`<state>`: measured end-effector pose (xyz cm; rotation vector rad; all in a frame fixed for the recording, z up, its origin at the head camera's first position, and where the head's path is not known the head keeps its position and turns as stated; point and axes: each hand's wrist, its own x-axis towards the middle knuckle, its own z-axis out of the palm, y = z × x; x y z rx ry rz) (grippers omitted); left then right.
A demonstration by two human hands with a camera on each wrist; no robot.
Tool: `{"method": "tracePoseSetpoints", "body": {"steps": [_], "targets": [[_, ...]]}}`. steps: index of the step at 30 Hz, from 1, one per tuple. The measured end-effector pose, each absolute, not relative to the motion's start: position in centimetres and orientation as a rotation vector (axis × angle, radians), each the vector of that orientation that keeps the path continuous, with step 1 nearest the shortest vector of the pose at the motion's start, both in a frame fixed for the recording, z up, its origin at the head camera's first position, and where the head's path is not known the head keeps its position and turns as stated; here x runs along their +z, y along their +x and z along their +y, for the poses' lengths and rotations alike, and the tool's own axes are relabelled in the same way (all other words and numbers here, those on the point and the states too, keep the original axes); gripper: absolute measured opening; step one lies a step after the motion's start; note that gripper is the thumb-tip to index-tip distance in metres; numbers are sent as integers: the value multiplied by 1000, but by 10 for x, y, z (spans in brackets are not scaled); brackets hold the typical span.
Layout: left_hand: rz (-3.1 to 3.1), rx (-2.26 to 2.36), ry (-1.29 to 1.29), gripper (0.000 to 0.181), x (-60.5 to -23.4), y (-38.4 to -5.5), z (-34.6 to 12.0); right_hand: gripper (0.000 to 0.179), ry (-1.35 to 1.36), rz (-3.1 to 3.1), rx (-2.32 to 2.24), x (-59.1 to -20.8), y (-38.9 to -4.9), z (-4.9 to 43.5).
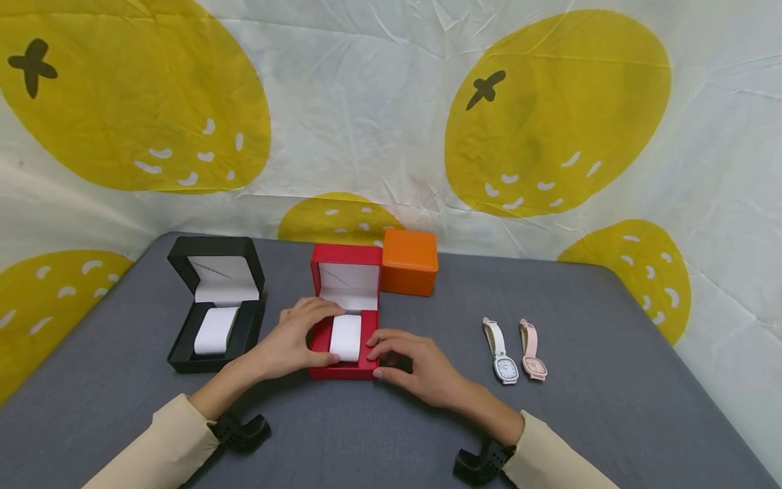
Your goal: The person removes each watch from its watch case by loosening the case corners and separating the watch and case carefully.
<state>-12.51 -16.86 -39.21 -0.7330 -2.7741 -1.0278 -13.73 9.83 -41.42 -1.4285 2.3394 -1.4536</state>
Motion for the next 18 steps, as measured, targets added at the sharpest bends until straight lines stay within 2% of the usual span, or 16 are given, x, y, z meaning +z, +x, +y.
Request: {"method": "tracePoseSetpoints", "body": {"steps": [18], "targets": [[-2794,-1017,-722,62,-390,-121,-165,22,-1406,2333,-1446,-413,-136,99]]}}
